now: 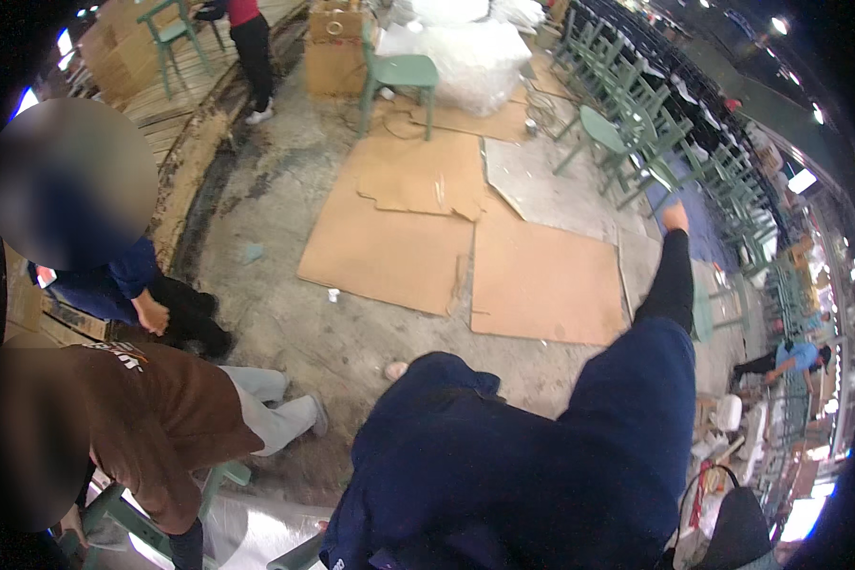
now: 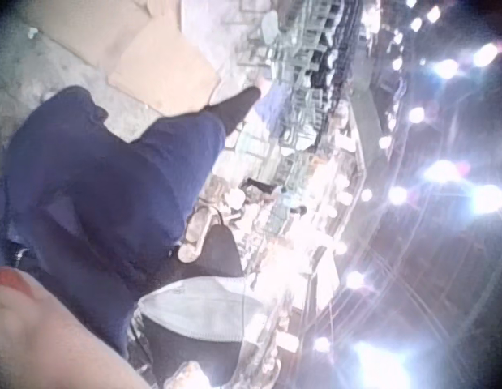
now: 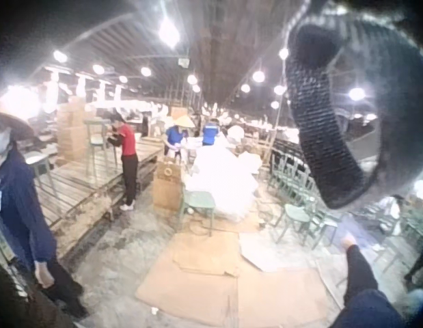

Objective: The person repeatedly picks up green plastic chairs, places them upside down on a work surface, and applies a small white label to the underside of the seat. They then move the labeled chair aside and repeat the process with another chair.

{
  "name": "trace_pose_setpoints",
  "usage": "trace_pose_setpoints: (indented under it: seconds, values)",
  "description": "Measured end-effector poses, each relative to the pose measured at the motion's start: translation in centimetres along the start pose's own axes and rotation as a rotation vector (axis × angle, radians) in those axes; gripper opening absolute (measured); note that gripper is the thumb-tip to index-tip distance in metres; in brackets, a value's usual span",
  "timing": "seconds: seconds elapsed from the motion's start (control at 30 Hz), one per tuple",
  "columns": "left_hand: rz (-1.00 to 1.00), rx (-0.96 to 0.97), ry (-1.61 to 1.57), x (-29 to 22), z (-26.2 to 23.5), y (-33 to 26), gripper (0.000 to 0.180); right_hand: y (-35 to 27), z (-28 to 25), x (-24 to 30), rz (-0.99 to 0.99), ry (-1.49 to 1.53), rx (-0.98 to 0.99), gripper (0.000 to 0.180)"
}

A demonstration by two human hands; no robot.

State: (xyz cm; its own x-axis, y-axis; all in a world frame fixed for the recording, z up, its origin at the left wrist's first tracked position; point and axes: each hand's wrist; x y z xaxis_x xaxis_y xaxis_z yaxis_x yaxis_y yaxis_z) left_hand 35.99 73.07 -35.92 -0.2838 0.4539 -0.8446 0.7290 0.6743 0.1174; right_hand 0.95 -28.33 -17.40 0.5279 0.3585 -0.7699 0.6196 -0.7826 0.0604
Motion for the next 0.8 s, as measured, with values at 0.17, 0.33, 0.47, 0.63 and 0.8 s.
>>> trace_pose_setpoints:
  seconds: [0.17,0.33,0.47,0.63,0.8]
  values:
    - [-0.143,-0.075,0.056,1.6,4.6,-2.3,0.054,0.9,1.3,-8.7,0.222,-0.008,0.299,0.039]
    - [-0.201,-0.261,0.272,4.1,7.6,-2.8,0.060,1.9,5.8,-3.5,0.492,0.452,-0.042,0.061]
    - [-0.165,-0.485,0.313,4.1,8.4,-2.1,0.048,10.8,2.7,12.3,0.507,0.628,-0.299,0.053]
    - [-0.066,-0.725,0.345,-7.7,8.9,0.8,0.038,-0.4,-7.1,44.9,-0.214,1.023,-0.101,0.045]
    - [-0.377,-0.945,0.584,-5.2,13.2,-7.1,0.050,-4.9,-33.1,60.0,-1.506,0.635,0.139,0.043]
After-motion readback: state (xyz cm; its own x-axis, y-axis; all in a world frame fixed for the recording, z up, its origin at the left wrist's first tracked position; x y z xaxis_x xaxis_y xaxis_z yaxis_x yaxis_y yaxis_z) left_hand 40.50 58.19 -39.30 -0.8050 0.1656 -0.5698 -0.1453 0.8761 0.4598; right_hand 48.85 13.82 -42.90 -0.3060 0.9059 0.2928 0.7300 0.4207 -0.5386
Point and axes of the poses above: each hand's wrist, its own y-axis towards the middle knuckle, its own z-axis out of the palm, x = y × z, and after that the axes turned 2 degrees about x, right-handed
